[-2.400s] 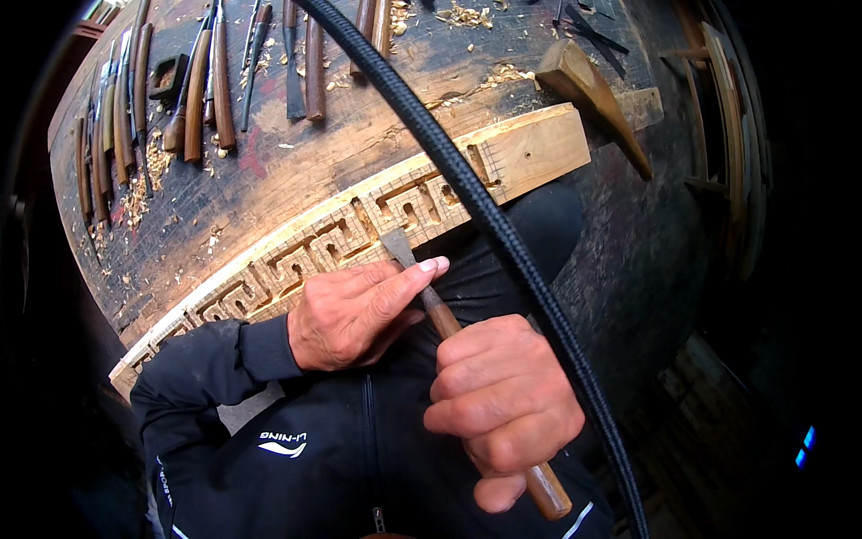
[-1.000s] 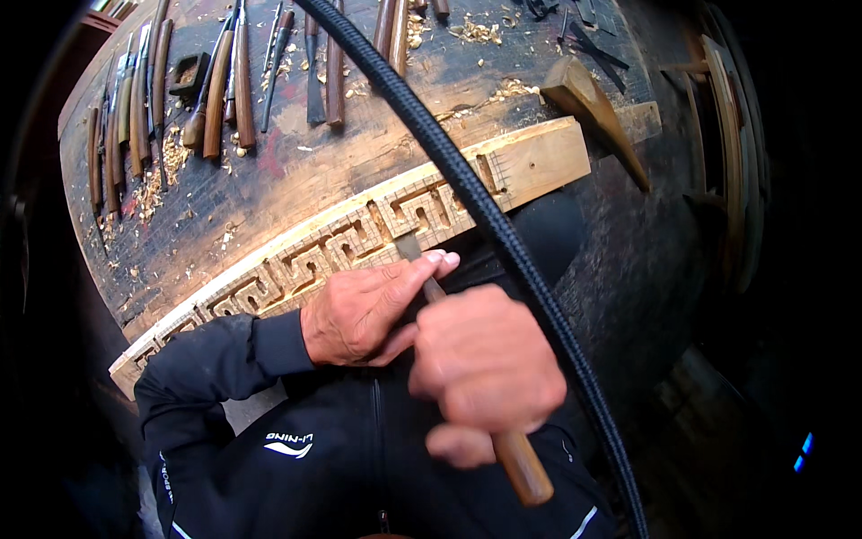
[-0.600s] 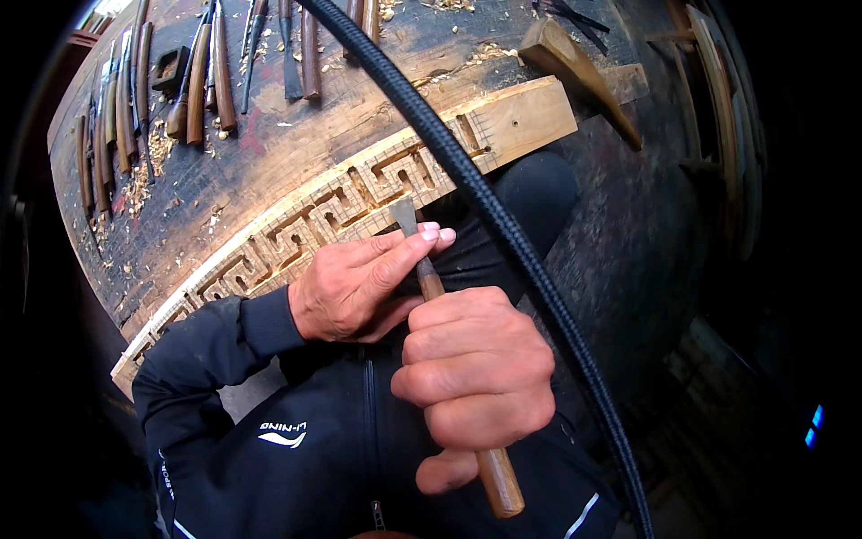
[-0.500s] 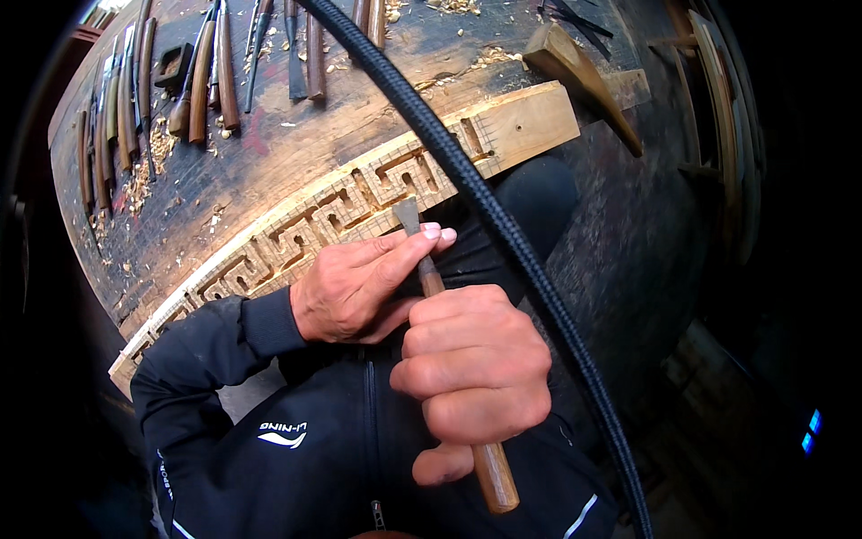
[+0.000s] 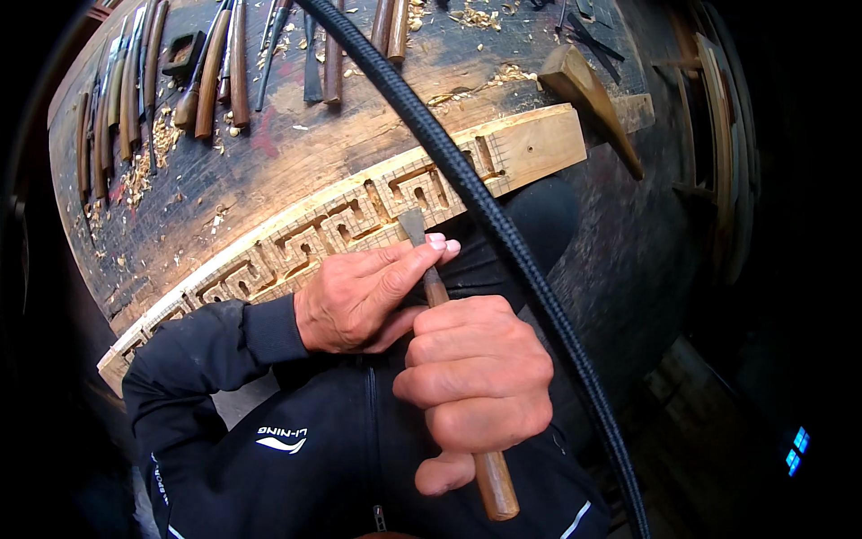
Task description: The person carves a geometric pattern into a rectangular piece of wood using a chisel and a wooden mallet.
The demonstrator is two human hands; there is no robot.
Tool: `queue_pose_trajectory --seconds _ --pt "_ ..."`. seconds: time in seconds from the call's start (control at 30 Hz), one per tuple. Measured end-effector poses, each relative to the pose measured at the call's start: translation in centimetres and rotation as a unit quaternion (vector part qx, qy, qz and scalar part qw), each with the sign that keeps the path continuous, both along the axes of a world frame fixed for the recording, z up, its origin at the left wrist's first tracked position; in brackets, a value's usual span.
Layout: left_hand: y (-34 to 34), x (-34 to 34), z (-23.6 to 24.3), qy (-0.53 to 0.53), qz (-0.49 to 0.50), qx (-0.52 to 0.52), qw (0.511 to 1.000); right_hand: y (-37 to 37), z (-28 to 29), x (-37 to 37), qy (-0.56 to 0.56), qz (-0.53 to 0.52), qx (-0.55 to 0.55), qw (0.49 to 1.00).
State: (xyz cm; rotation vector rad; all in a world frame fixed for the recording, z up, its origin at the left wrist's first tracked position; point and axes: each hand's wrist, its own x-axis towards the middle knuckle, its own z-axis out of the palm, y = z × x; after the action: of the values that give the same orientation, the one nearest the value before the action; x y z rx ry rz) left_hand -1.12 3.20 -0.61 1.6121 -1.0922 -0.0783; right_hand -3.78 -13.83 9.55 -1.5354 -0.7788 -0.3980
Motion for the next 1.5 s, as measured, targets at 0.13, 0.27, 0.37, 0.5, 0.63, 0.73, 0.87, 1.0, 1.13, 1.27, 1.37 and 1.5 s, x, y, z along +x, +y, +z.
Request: queue_pose_trajectory --seconds 0.13,0.27,0.37,0.5,0.63,0.73,0.87,1.0,1.13,1.27,1.37,1.5 --pt "-0.1 0.0 -0.2 -0.008 0.004 -0.011 1.000 0.0 -0.1 0.3 -0.003 0.006 -0.001 1.000" --pt "-0.4 0.2 -0.2 0.005 0.001 -0.035 0.999 -0.6 0.4 0.3 0.013 0.030 -0.009 0.999" --pt "-0.6 0.1 -0.3 -0.008 0.018 -0.045 0.999 -0.8 0.5 0.5 0.020 0.044 -0.009 0.999" --pt "-0.6 -0.1 -0.4 -0.003 0.043 -0.045 0.998 0.1 0.4 1.6 0.023 0.026 0.000 0.999" --pt "-1.0 0.8 -0.1 0.012 0.053 -0.037 0.998 0.1 0.2 3.2 0.019 0.021 0.013 1.000" --pt "-1.4 1.2 0.2 0.051 0.045 -0.037 0.997 0.0 0.3 5.1 0.030 -0.004 0.017 0.999" --pt "-1.8 1.2 0.4 0.080 0.053 -0.055 0.994 0.0 0.5 5.9 0.063 -0.024 0.011 0.998" --pt "-1.7 1.6 0.3 0.072 0.019 -0.044 0.996 -0.6 0.3 5.1 0.047 -0.034 0.013 0.998" --pt "-0.7 1.5 -0.1 0.049 -0.015 -0.016 0.999 -1.6 -0.3 2.8 0.016 0.015 0.038 0.999" --pt "-0.6 1.5 0.0 0.044 -0.060 -0.050 0.996 -1.4 0.2 0.1 0.001 -0.004 0.055 0.998" --pt "-0.3 1.4 0.0 0.031 -0.044 -0.034 0.998 -0.7 -0.1 0.3 -0.008 -0.026 0.053 0.998" --pt "-0.4 1.5 0.2 0.005 -0.031 -0.037 0.999 -0.8 -0.2 0.6 -0.030 -0.005 0.036 0.999"
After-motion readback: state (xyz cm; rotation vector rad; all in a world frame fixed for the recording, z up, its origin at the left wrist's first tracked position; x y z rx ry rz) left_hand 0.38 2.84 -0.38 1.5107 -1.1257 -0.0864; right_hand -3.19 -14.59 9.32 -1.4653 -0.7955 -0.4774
